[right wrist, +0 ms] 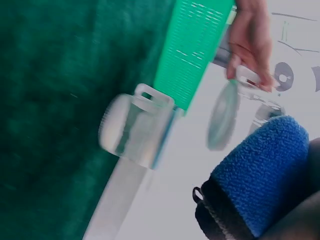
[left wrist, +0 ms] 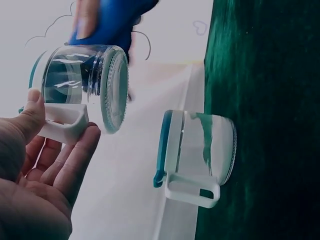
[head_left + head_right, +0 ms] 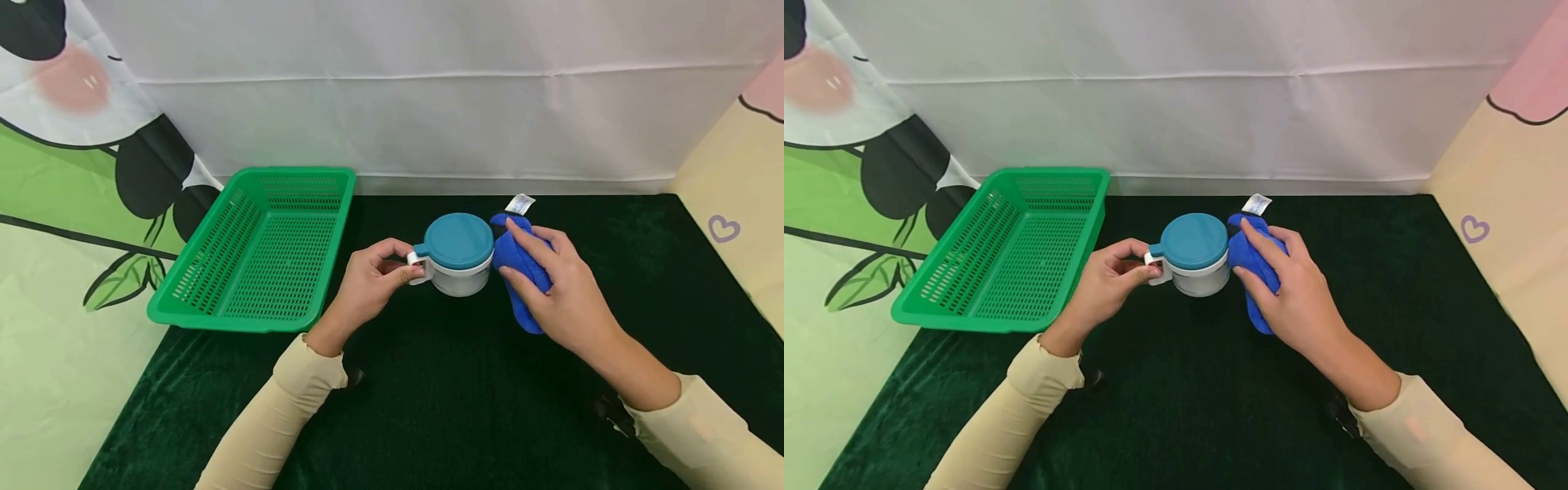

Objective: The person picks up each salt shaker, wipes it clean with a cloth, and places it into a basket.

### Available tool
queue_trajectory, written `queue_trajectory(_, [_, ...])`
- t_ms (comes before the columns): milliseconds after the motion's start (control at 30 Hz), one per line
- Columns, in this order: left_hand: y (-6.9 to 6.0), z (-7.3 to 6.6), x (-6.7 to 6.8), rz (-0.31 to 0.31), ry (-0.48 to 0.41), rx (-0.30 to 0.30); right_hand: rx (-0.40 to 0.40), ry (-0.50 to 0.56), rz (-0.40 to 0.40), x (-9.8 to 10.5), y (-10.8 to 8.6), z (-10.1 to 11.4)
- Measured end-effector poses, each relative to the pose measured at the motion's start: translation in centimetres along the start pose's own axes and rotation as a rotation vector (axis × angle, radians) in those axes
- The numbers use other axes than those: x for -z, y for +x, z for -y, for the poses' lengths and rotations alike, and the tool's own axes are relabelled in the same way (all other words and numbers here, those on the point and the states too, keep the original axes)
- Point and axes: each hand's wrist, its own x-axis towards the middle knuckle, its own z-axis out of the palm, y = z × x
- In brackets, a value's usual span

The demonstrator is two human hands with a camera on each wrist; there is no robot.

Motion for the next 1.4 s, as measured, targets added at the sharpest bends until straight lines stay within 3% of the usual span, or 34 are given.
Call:
queue_trajectory(133, [0.0, -0.1, -0.1, -0.015, 0.0, -0.015, 0.002, -0.006, -0.007, -0.1, 0.0, 0.0])
queue_trajectory(367, [0.1, 0.0, 0.3, -0.022, 0.015, -0.028, -0.083, -0.076, 0.217, -0.5, -0.5, -0.9])
queue_trajectory(433, [0.0, 0.1, 0.3, -0.004, 0.012, -0.016, -0.076, -0.074, 0.199, 0.0, -0.2, -0.7])
queue_trajectory(600, [0.1, 0.4, 0.0, 0.037, 0.002, 0.005, -0.032, 0.015, 0.037, 0.6, 0.2, -0.1])
queue_trajectory(667, [0.1, 0.5, 0.0, 0.034, 0.004, 0.005, -0.029, 0.033, 0.035, 0.3, 0.1, -0.3])
queue_trajectory(900, [0.1, 0.3, 0.3, 0.013, 0.022, 0.015, -0.103, -0.065, 0.291, 0.1, -0.5, -1.1])
queue_trajectory(967, [0.1, 0.2, 0.3, 0.018, 0.015, 0.021, -0.095, -0.064, 0.273, 0.5, -0.4, -0.8])
queue_trajectory(1167, [0.4, 0.1, 0.0, 0.018, 0.007, 0.003, -0.021, 0.025, 0.02, 0.4, -0.2, 0.0])
queue_trajectory(1233, [0.4, 0.0, 0.0, -0.002, 0.01, -0.004, -0.021, 0.02, 0.024, -0.1, -0.4, -0.2])
queue_trajectory(1400, [0.4, -0.2, 0.1, -0.053, 0.022, -0.001, -0.091, -0.019, 0.184, -0.8, -1.1, -0.8])
